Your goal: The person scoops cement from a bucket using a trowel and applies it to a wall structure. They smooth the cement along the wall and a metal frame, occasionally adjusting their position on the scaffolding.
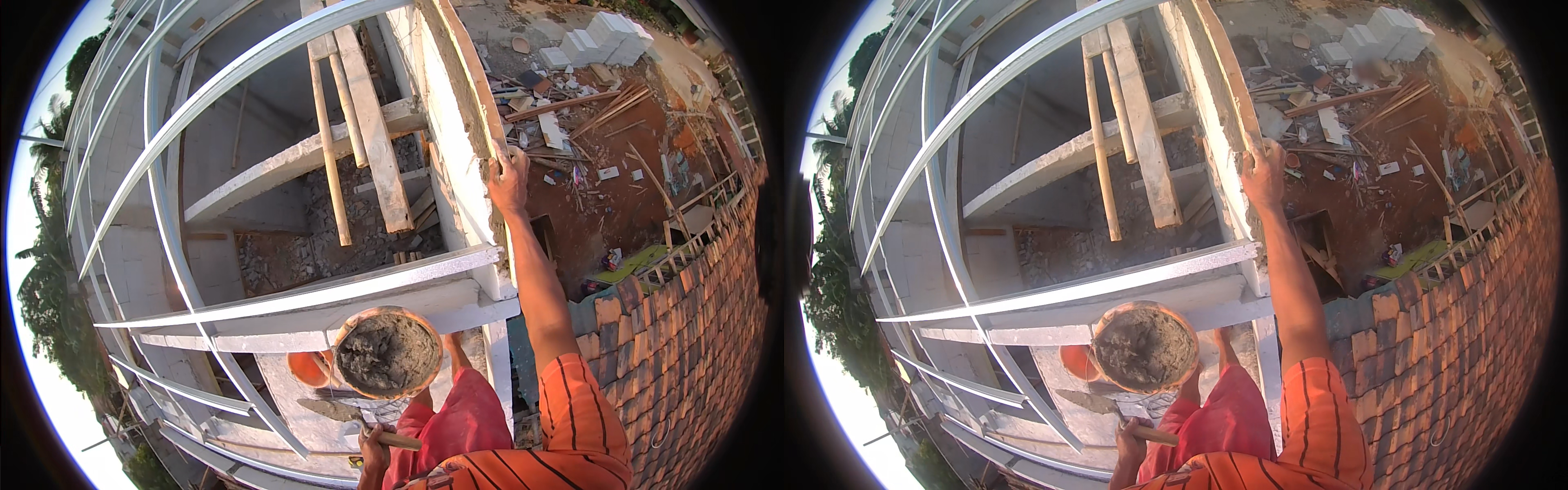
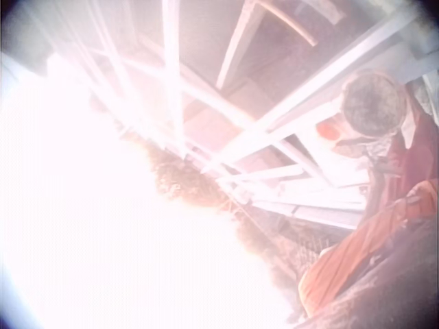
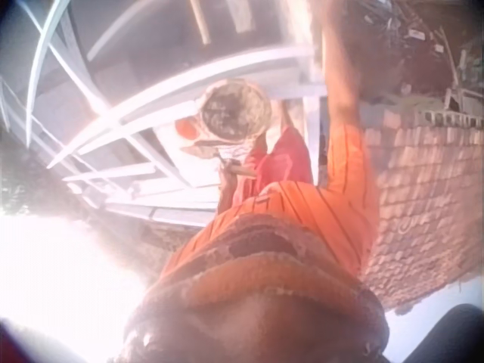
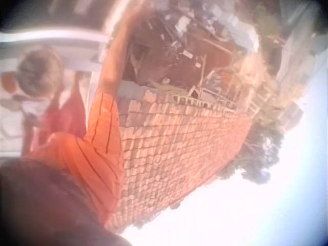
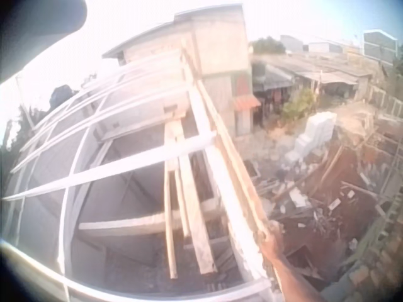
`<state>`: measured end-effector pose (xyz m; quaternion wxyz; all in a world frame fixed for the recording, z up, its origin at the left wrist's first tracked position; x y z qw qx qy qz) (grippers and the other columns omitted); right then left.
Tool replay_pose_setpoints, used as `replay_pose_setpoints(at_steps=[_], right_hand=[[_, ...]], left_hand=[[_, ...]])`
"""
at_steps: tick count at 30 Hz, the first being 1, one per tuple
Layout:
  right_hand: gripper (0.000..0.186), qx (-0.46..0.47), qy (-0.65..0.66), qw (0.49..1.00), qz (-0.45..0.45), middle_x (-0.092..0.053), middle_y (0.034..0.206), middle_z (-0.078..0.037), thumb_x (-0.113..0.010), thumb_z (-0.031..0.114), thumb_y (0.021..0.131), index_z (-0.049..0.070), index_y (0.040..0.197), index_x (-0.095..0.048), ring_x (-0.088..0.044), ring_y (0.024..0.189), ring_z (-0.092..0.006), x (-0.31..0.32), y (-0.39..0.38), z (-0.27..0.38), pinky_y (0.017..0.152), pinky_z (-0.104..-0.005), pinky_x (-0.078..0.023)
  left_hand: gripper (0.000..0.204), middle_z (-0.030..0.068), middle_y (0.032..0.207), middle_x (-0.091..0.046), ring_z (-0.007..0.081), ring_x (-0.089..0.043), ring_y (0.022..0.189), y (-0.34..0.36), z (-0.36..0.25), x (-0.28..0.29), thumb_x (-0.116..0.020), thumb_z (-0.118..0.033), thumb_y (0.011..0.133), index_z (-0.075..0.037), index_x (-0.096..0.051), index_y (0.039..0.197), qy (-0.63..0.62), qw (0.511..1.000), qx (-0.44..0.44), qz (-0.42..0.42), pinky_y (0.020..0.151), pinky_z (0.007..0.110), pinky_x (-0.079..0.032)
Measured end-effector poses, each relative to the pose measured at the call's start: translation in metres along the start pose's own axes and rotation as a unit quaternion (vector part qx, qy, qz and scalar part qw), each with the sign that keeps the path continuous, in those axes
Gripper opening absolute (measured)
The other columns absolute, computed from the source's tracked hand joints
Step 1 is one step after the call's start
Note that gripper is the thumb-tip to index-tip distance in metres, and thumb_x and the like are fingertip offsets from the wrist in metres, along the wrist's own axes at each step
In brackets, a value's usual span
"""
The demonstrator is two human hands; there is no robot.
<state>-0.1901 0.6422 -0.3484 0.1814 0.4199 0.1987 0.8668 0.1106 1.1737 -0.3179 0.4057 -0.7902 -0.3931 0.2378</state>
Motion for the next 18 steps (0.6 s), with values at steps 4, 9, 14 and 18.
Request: replay_pose_setpoints(at_steps=[4,9,14,18], right_hand=[[0.042,0.002,-0.017,1.0,0.002,-0.048,0.106,-0.014,-0.06,0.007,0.079,0.018,0.119,-0.057,-0.047,0.1,-0.0324,0.002,-0.012,0.003,0.086,-0.0413,-0.041],[0.044,-0.004,-0.011,1.0,0.007,-0.048,0.107,-0.014,-0.061,0.006,0.078,0.018,0.12,-0.056,-0.047,0.1,-0.0325,0.005,-0.02,0.003,0.086,-0.0409,-0.041],[0.046,0.005,-0.013,1.0,0.011,-0.047,0.107,-0.015,-0.061,0.004,0.077,0.016,0.12,-0.055,-0.046,0.1,-0.0329,0.02,-0.06,0.009,0.086,-0.043,-0.04],[0.048,0.015,-0.013,1.0,0.017,-0.049,0.108,-0.014,-0.061,0.001,0.076,0.015,0.121,-0.054,-0.047,0.1,-0.0319,0.032,-0.1,0.006,0.086,-0.043,-0.039]], left_hand=[[0.006,0.0128,0.072,-0.056,0.0271,-0.058,0.066,0.002,-0.001,0.003,-0.052,-0.001,0.081,-0.001,-0.048,0.085,0.011,1.0,-0.004,-0.001,0.068,0.041,-0.049],[0.004,0.0108,0.077,-0.052,0.0273,-0.055,0.072,0.003,-0.003,0.001,-0.051,-0.002,0.082,-0.001,-0.048,0.085,0.028,0.999,-0.007,0.017,0.071,0.043,-0.046],[0.008,0.0146,0.069,-0.058,0.0269,-0.058,0.063,0.004,-0.001,-0.002,-0.053,-0.001,0.08,0.0,-0.048,0.085,-0.005,1.0,-0.013,0.007,0.065,0.04,-0.05],[0.008,0.0147,0.069,-0.058,0.027,-0.058,0.063,0.007,-0.001,0.002,-0.053,0.0,0.079,0.0,-0.048,0.085,-0.018,1.0,-0.02,0.005,0.065,0.04,-0.05]])
Point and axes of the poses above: each hand's wrist, its own y-axis towards the middle knuckle, its own x-axis out of the back of the hand, z = x × y, the point moved 5 cm from there along y, towards the middle knuckle
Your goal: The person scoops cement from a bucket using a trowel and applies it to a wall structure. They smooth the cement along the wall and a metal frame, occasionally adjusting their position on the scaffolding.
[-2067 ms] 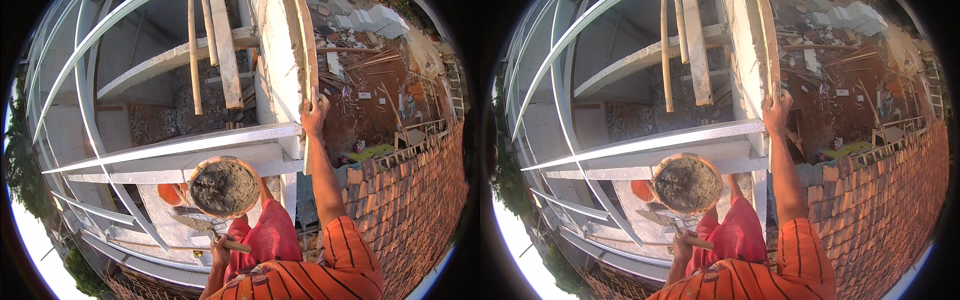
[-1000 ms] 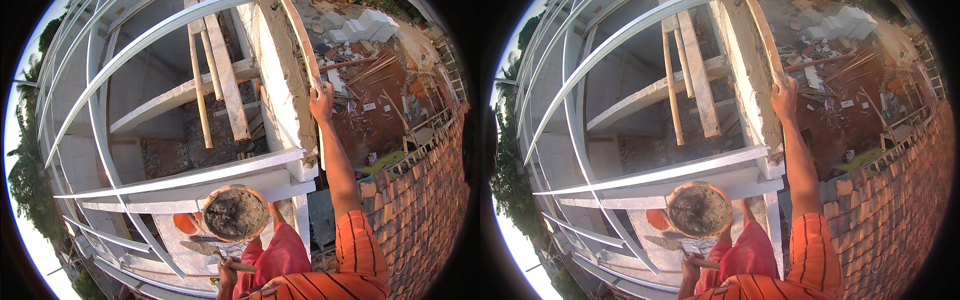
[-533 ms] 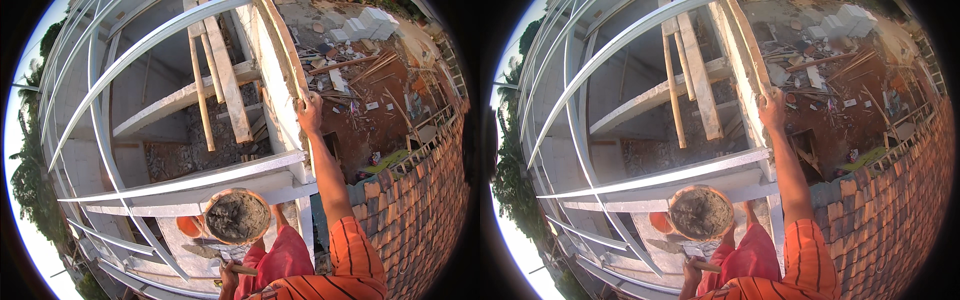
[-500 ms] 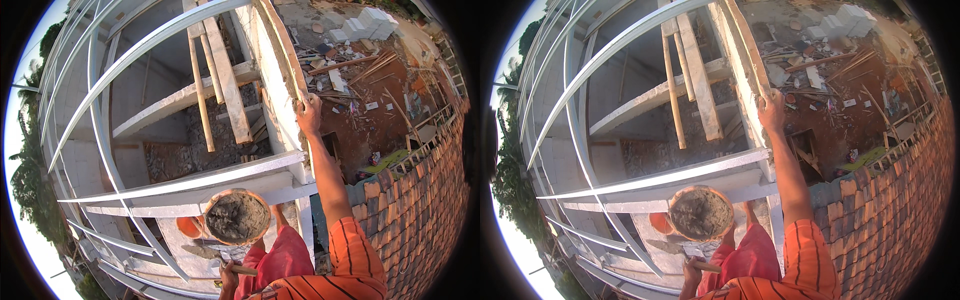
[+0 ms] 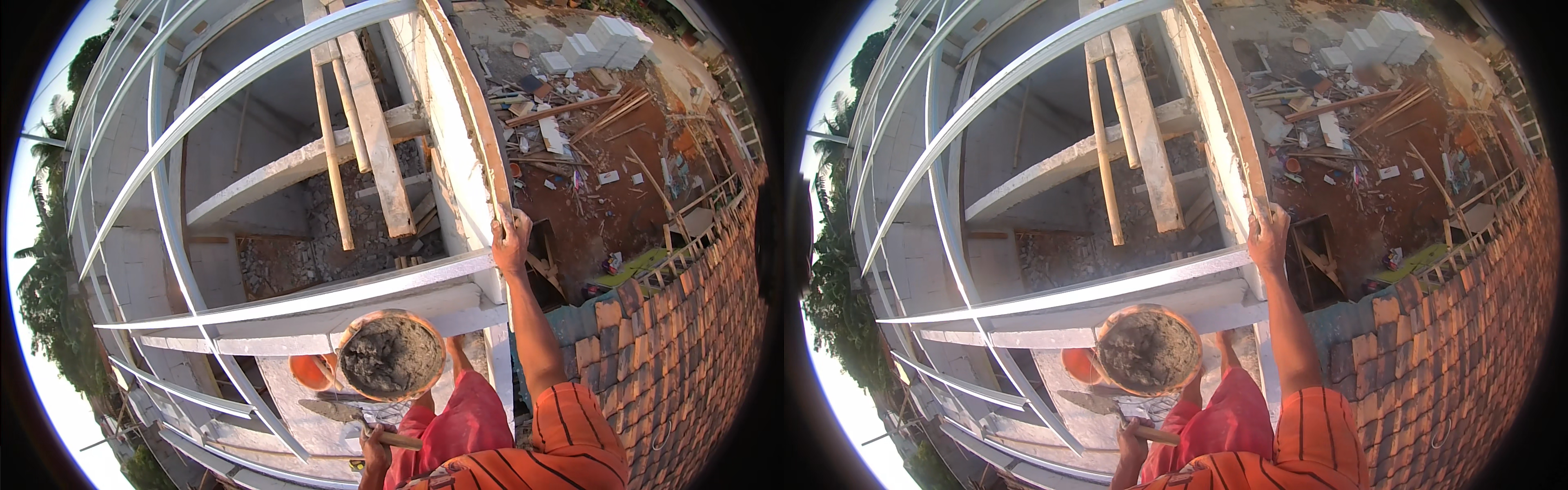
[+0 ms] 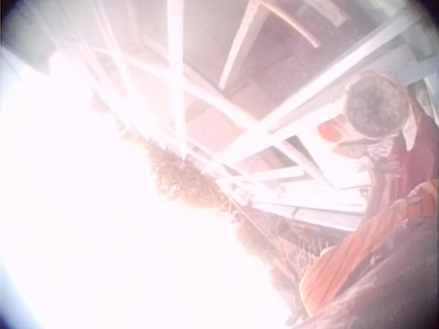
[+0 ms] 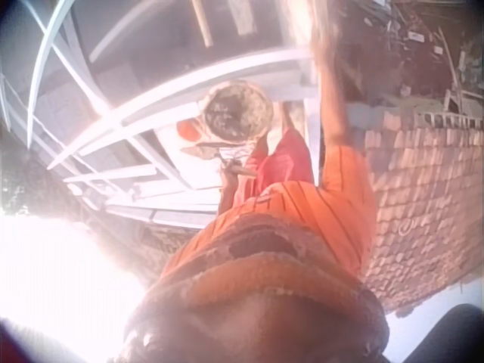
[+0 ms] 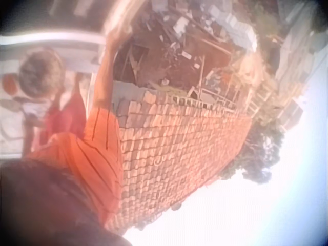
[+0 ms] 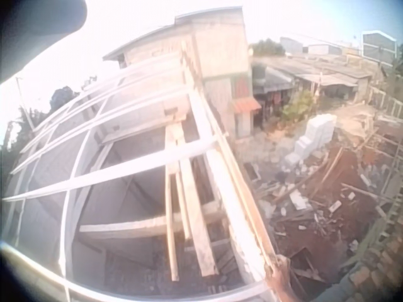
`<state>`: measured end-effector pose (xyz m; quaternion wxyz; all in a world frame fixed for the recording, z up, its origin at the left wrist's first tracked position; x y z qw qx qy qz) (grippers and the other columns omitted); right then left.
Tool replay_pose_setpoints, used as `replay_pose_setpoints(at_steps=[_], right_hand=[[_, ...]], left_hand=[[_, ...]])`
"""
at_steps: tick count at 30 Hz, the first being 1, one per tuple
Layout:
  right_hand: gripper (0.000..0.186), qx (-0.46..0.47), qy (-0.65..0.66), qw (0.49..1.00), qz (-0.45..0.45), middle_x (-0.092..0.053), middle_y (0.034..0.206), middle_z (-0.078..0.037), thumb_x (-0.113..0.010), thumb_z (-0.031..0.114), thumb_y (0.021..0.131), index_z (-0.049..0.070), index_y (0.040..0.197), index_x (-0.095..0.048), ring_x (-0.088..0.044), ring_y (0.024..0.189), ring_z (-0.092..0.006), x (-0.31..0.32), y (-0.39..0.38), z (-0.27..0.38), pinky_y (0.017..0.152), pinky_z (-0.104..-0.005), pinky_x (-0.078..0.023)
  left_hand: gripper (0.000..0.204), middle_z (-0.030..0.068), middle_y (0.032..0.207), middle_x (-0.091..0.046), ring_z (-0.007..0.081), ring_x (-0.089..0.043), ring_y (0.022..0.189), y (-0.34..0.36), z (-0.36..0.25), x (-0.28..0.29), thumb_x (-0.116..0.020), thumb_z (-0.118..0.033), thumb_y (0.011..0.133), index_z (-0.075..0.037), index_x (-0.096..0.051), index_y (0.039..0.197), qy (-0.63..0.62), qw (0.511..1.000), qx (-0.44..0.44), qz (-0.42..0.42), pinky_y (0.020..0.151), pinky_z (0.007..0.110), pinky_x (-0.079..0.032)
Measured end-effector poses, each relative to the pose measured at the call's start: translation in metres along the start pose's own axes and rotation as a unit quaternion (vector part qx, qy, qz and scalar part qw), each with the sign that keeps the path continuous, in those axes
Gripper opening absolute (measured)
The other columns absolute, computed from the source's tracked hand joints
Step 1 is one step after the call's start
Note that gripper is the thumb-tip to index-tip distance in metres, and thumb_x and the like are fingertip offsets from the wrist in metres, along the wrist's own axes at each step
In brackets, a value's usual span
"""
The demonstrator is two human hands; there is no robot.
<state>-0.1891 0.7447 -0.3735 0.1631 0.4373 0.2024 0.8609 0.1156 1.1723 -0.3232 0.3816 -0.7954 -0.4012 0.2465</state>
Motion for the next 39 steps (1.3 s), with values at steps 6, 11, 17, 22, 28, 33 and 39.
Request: replay_pose_setpoints(at_steps=[6,11,17,22,28,33,39], right_hand=[[0.048,-0.006,0.012,1.0,0.006,-0.049,0.108,-0.014,-0.06,0.0,0.076,0.014,0.121,-0.054,-0.046,0.101,-0.0327,0.004,-0.003,0.004,0.087,-0.0435,-0.039],[0.047,0.001,-0.011,1.0,-0.021,-0.048,0.107,-0.014,-0.061,0.001,0.076,0.016,0.12,-0.054,-0.045,0.101,-0.0336,-0.014,0.049,0.003,0.086,-0.0442,-0.039],[0.038,-0.003,0.051,0.998,-0.03,-0.05,0.103,-0.014,-0.061,0.001,0.076,0.012,0.112,-0.06,-0.047,0.1,-0.0324,-0.006,0.079,0.02,0.087,-0.0422,-0.039],[0.032,0.007,0.097,0.995,-0.014,-0.05,0.104,-0.015,-0.061,0.005,0.079,0.012,0.11,-0.061,-0.047,0.099,-0.0322,0.028,0.035,0.066,0.085,-0.041,-0.04],[0.025,-0.055,0.224,0.972,0.038,-0.054,0.101,-0.014,-0.061,0.007,0.082,0.009,0.106,-0.064,-0.049,0.094,-0.0288,0.059,-0.057,0.171,0.085,-0.0384,-0.039],[0.027,-0.096,0.315,0.941,0.08,-0.052,0.103,-0.013,-0.062,0.003,0.079,0.01,0.106,-0.064,-0.049,0.096,-0.026,0.035,-0.087,0.263,0.084,-0.0359,-0.04],[0.03,-0.057,0.331,0.938,0.09,-0.049,0.104,-0.012,-0.063,0.002,0.077,0.014,0.104,-0.063,-0.047,0.1,-0.0281,0.005,-0.106,0.376,0.086,-0.0378,-0.039]], left_hand=[[0.007,0.0142,0.07,-0.057,0.0265,-0.058,0.065,0.0,-0.003,0.005,-0.052,0.001,0.079,0.0,-0.048,0.086,0.031,0.999,0.013,-0.018,0.068,0.04,-0.049],[0.007,0.0141,0.071,-0.058,0.0262,-0.058,0.067,0.0,-0.007,0.002,-0.051,0.001,0.08,0.0,-0.048,0.086,0.015,1.0,0.0,-0.002,0.069,0.039,-0.049],[0.006,0.0138,0.07,-0.057,0.026,-0.058,0.064,-0.008,-0.012,0.012,-0.051,0.001,0.08,-0.001,-0.048,0.085,0.024,0.999,-0.021,-0.009,0.067,0.039,-0.049],[0.006,0.014,0.068,-0.057,0.0256,-0.058,0.061,-0.011,-0.011,0.024,-0.052,0.0,0.08,0.0,-0.048,0.084,0.013,1.0,-0.023,0.004,0.064,0.038,-0.049],[0.006,0.0139,0.067,-0.058,0.0242,-0.058,0.061,-0.004,-0.013,0.053,-0.053,-0.001,0.079,0.0,-0.048,0.083,0.001,0.998,-0.047,0.034,0.063,0.036,-0.049],[0.007,0.0131,0.066,-0.057,0.0234,-0.057,0.059,-0.005,-0.02,0.103,-0.054,-0.002,0.078,-0.001,-0.048,0.082,-0.029,0.996,-0.084,0.024,0.062,0.036,-0.049],[0.008,0.0104,0.066,-0.056,0.0212,-0.056,0.057,-0.011,-0.022,0.193,-0.054,-0.004,0.079,-0.003,-0.047,0.082,-0.076,0.989,-0.117,-0.054,0.059,0.034,-0.049]])
Point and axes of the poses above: each hand's wrist, its own y-axis towards the middle knuckle, its own x-axis out of the back of the hand, z = x × y, the point moved 5 cm from there along y, towards the middle knuckle
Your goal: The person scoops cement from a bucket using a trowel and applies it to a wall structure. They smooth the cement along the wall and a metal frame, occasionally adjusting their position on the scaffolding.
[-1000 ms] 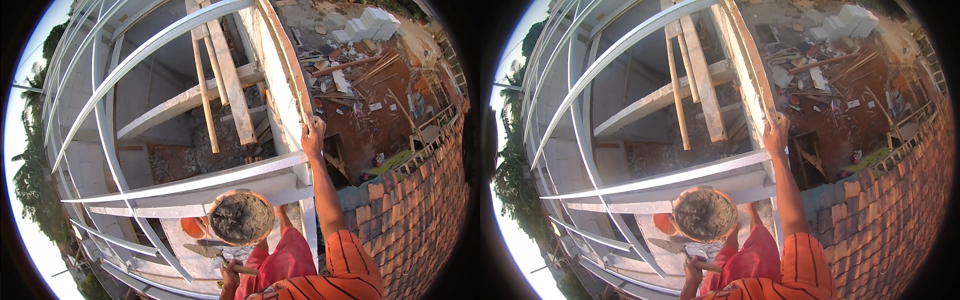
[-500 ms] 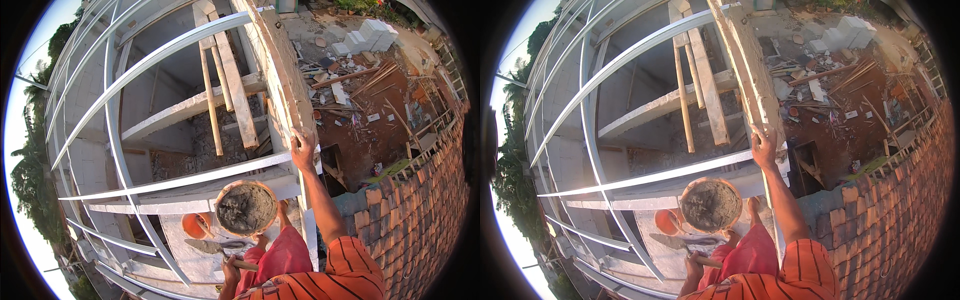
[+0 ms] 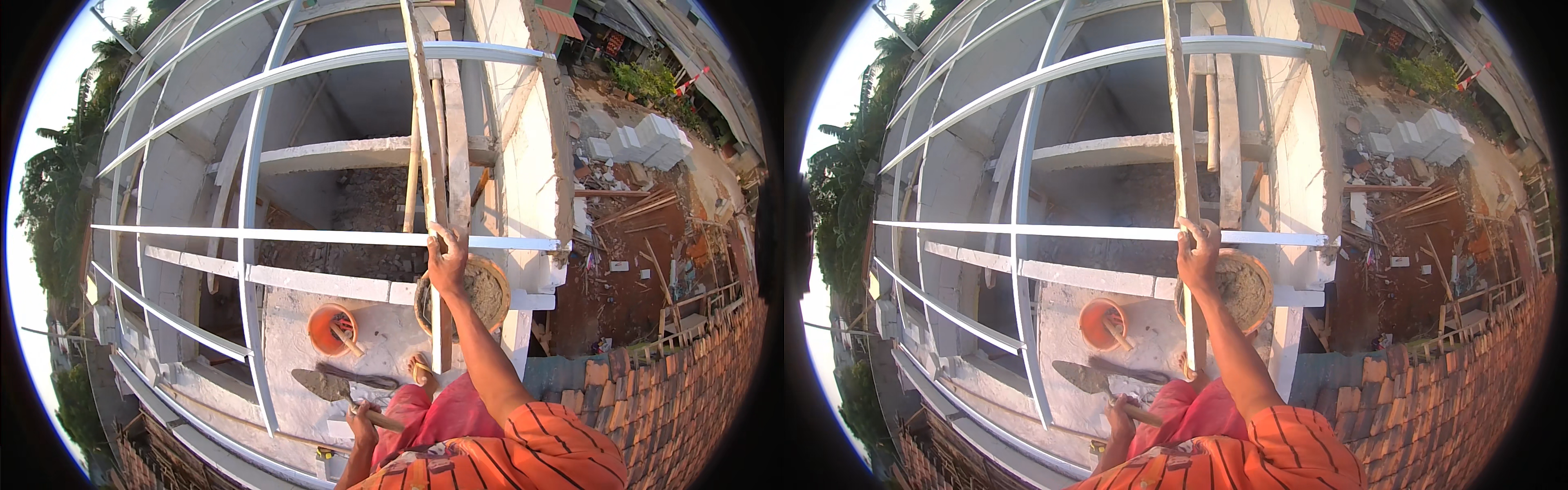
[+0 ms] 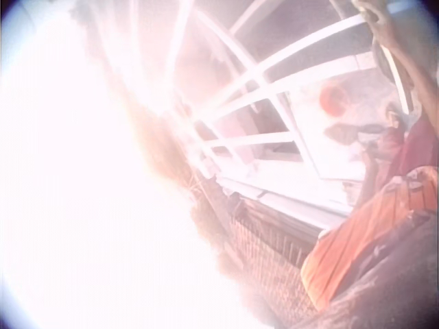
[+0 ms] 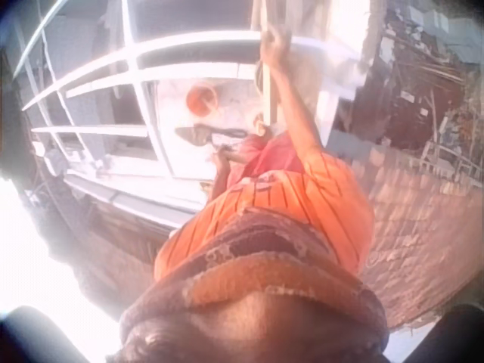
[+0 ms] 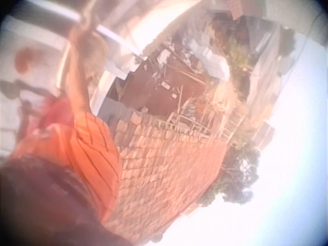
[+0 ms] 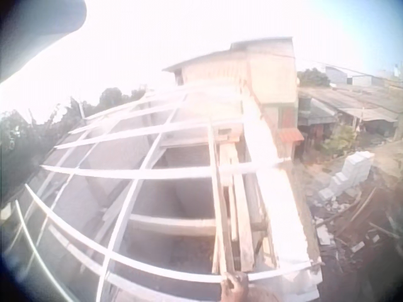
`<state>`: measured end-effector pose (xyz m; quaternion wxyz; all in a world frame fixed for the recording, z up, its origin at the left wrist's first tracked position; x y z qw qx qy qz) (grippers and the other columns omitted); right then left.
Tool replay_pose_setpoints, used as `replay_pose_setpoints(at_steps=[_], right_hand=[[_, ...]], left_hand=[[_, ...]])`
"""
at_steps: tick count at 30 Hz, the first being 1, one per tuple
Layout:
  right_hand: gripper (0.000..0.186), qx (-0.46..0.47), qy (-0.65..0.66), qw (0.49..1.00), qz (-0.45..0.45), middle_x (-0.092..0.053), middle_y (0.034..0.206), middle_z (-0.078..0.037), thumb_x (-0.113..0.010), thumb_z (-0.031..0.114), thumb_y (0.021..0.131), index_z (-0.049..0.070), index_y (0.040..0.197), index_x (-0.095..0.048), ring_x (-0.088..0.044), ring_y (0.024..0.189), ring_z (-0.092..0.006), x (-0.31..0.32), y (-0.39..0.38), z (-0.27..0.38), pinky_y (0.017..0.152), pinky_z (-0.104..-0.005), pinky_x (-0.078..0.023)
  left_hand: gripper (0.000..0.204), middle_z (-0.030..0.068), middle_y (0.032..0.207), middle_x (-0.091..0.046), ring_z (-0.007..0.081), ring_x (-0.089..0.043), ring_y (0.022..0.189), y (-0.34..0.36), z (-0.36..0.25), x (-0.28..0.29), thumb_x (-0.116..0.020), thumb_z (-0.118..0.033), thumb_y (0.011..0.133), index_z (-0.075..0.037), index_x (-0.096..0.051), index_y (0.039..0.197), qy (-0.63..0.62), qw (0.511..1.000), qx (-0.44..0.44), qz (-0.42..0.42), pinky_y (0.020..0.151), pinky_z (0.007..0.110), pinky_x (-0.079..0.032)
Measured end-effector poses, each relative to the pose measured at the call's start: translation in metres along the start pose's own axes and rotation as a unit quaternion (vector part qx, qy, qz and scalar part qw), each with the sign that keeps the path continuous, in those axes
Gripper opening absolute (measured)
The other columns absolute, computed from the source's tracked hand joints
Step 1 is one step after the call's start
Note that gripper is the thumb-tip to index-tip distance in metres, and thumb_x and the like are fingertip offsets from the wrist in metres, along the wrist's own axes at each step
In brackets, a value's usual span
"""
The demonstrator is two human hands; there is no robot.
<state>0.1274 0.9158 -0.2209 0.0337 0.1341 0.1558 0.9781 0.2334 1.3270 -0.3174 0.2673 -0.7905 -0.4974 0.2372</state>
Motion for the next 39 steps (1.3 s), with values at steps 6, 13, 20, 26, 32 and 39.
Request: replay_pose_setpoints(at_steps=[6,13,20,26,32,39], right_hand=[[0.024,-0.005,-0.012,0.999,0.035,-0.049,0.101,-0.013,-0.062,0.003,0.078,0.013,0.098,-0.066,-0.046,0.098,-0.0286,-0.092,-0.05,0.013,0.086,-0.0382,-0.038],[0.025,0.014,-0.099,0.993,0.066,-0.049,0.096,-0.014,-0.062,0.001,0.075,0.013,0.096,-0.066,-0.044,0.097,-0.0293,-0.163,-0.089,-0.03,0.084,-0.0382,-0.038],[0.036,-0.012,-0.208,0.97,0.124,-0.04,0.104,-0.017,-0.064,0.004,0.073,0.019,0.105,-0.058,-0.042,0.102,-0.0321,-0.22,-0.119,-0.102,0.087,-0.0399,-0.038],[0.04,0.022,-0.226,0.962,0.149,-0.039,0.103,-0.013,-0.068,0.005,0.068,0.019,0.104,-0.056,-0.045,0.1,-0.0318,-0.247,-0.114,-0.125,0.079,-0.0387,-0.045],[0.048,0.038,-0.29,0.936,0.198,-0.04,0.115,-0.011,-0.07,0.026,0.074,0.026,0.119,-0.053,-0.044,0.106,-0.0285,-0.229,-0.119,-0.102,0.087,-0.0417,-0.039],[0.048,0.094,-0.143,0.956,0.239,-0.044,0.109,-0.016,-0.067,0.021,0.077,0.013,0.121,-0.048,-0.047,0.103,-0.0329,-0.192,-0.142,-0.043,0.089,-0.0401,-0.04]], left_hand=[[0.011,0.0078,0.067,-0.053,0.02,-0.056,0.059,-0.013,-0.011,0.062,-0.057,-0.005,0.078,-0.003,-0.047,0.082,-0.066,0.993,-0.022,-0.094,0.058,0.032,-0.049],[0.014,0.0065,0.071,-0.053,0.0198,-0.056,0.063,-0.053,0.028,0.123,-0.059,-0.009,0.081,-0.007,-0.046,0.085,-0.099,0.976,0.035,-0.189,0.061,0.034,-0.049],[0.011,0.006,0.071,-0.053,0.0193,-0.056,0.065,-0.074,0.07,0.148,-0.057,-0.011,0.082,-0.007,-0.048,0.084,-0.146,0.958,0.1,-0.227,0.065,0.033,-0.049],[0.016,0.0054,0.076,-0.05,0.018,-0.054,0.068,-0.072,0.075,0.145,-0.059,-0.014,0.082,-0.007,-0.045,0.085,-0.127,0.96,0.115,-0.22,0.065,0.034,-0.048],[0.019,0.0042,0.077,-0.049,0.0169,-0.052,0.07,-0.055,0.081,0.143,-0.059,-0.016,0.082,-0.008,-0.044,0.088,-0.125,0.967,0.128,-0.179,0.065,0.031,-0.046],[0.02,0.0065,0.078,-0.051,0.0185,-0.054,0.07,-0.031,0.05,0.115,-0.058,-0.018,0.086,-0.006,-0.044,0.095,-0.07,0.987,0.081,-0.117,0.066,0.032,-0.049]])
Point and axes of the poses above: each hand's wrist, its own y-axis towards the middle knuckle, its own x-axis out of the back of the hand, z = x × y, the point moved 5 cm from there along y, towards the middle knuckle
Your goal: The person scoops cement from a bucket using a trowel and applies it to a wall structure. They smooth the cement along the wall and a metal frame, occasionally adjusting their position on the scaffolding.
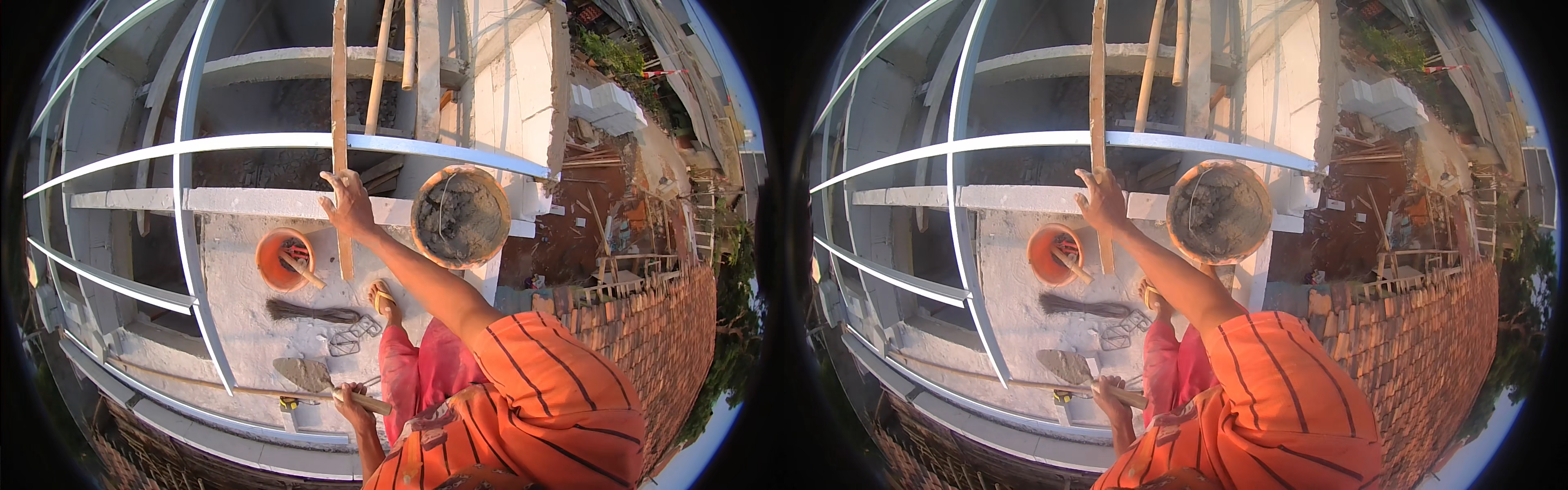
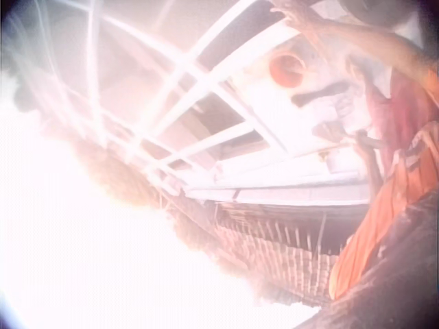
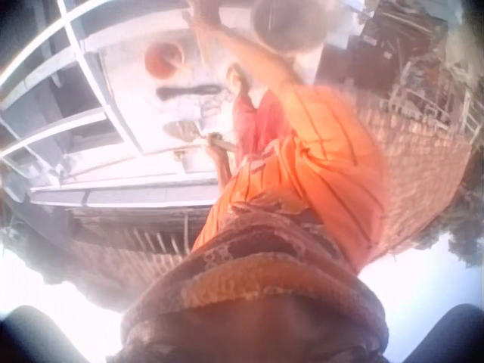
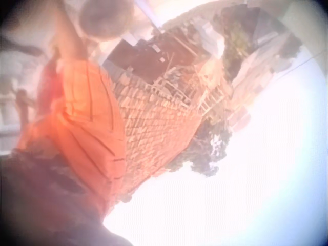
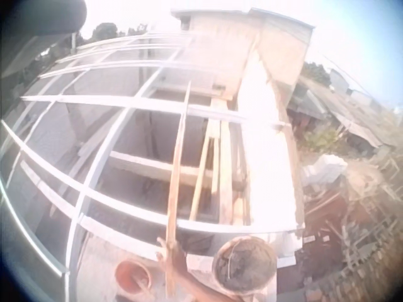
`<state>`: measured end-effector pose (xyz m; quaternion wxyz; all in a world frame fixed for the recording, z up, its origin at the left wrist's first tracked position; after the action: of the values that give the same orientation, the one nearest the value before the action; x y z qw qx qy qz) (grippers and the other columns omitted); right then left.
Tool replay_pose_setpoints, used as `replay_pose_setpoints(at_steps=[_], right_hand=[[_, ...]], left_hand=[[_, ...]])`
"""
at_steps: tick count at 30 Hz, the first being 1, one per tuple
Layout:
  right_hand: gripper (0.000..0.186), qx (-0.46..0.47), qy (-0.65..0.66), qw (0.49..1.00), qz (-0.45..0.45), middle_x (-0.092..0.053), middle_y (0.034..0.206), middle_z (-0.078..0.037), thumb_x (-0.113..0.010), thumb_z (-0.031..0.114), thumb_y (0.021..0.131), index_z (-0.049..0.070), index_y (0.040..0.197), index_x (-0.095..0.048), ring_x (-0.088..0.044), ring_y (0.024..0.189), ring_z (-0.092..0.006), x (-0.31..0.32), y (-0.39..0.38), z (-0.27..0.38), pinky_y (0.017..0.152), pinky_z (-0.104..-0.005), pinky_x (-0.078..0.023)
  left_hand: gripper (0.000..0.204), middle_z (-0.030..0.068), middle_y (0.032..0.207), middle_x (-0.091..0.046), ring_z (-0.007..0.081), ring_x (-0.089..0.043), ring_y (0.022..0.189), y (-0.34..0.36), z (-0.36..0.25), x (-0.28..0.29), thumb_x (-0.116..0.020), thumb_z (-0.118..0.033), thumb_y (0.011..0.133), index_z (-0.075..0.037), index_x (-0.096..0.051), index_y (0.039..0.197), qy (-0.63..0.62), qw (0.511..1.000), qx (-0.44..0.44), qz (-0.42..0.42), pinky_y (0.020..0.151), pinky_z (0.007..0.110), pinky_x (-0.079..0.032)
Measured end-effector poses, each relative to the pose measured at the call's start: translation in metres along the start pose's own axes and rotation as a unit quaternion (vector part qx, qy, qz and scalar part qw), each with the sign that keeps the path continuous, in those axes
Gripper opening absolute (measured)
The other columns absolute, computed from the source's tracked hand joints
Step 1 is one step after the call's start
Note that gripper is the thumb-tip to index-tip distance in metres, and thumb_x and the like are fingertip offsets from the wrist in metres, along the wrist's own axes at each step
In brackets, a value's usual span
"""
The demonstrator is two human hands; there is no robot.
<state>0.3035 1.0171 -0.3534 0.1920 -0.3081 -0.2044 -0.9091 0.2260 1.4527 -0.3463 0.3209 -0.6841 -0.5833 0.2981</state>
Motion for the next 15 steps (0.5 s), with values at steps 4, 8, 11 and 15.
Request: replay_pose_setpoints(at_steps=[4,8,11,15], right_hand=[[0.036,-0.069,0.181,0.93,0.312,-0.055,0.1,-0.016,-0.06,0.024,0.081,0.006,0.112,-0.055,-0.056,0.095,-0.0311,0.055,-0.095,0.08,0.082,-0.0382,-0.045],[0.05,-0.193,0.24,0.887,0.346,-0.056,0.096,-0.016,-0.056,0.033,0.085,0.004,0.125,-0.045,-0.058,0.087,-0.0288,0.118,-0.172,0.082,0.079,-0.0379,-0.045],[0.053,-0.192,0.287,0.923,0.169,-0.057,0.093,-0.012,-0.053,0.032,0.087,0.005,0.13,-0.038,-0.058,0.077,-0.0205,0.189,-0.162,0.075,0.07,-0.0337,-0.047],[0.049,-0.31,0.308,0.898,0.055,-0.055,0.092,-0.008,-0.054,0.025,0.088,0.009,0.13,-0.036,-0.055,0.067,-0.012,0.293,-0.136,0.054,0.059,-0.0282,-0.047]], left_hand=[[0.026,0.0106,0.086,-0.055,0.019,-0.055,0.074,-0.009,-0.039,-0.071,-0.055,-0.022,0.089,-0.003,-0.044,0.103,0.109,0.982,-0.094,0.126,0.07,0.033,-0.047],[0.04,0.0161,0.103,-0.051,0.0264,-0.053,0.089,-0.057,-0.089,-0.184,-0.054,-0.025,0.089,0.002,-0.039,0.114,0.257,0.88,-0.234,0.325,0.079,0.037,-0.043],[0.06,0.0221,0.127,-0.035,0.033,-0.037,0.118,-0.092,-0.075,-0.247,-0.058,-0.024,0.084,0.002,-0.03,0.13,0.396,0.693,-0.386,0.463,0.099,0.04,-0.031],[0.075,0.0217,0.134,-0.029,0.0339,-0.032,0.123,-0.14,-0.054,-0.325,-0.063,-0.02,0.079,0.001,-0.021,0.138,0.445,0.605,-0.359,0.554,0.102,0.041,-0.028]])
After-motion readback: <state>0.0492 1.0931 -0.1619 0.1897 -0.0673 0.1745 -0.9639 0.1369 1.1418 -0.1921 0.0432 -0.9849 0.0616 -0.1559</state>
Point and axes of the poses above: each hand's wrist, its own y-axis towards the middle knuckle, its own x-axis out of the back of the hand, z = x × y, the point moved 5 cm from there along y, towards the middle knuckle
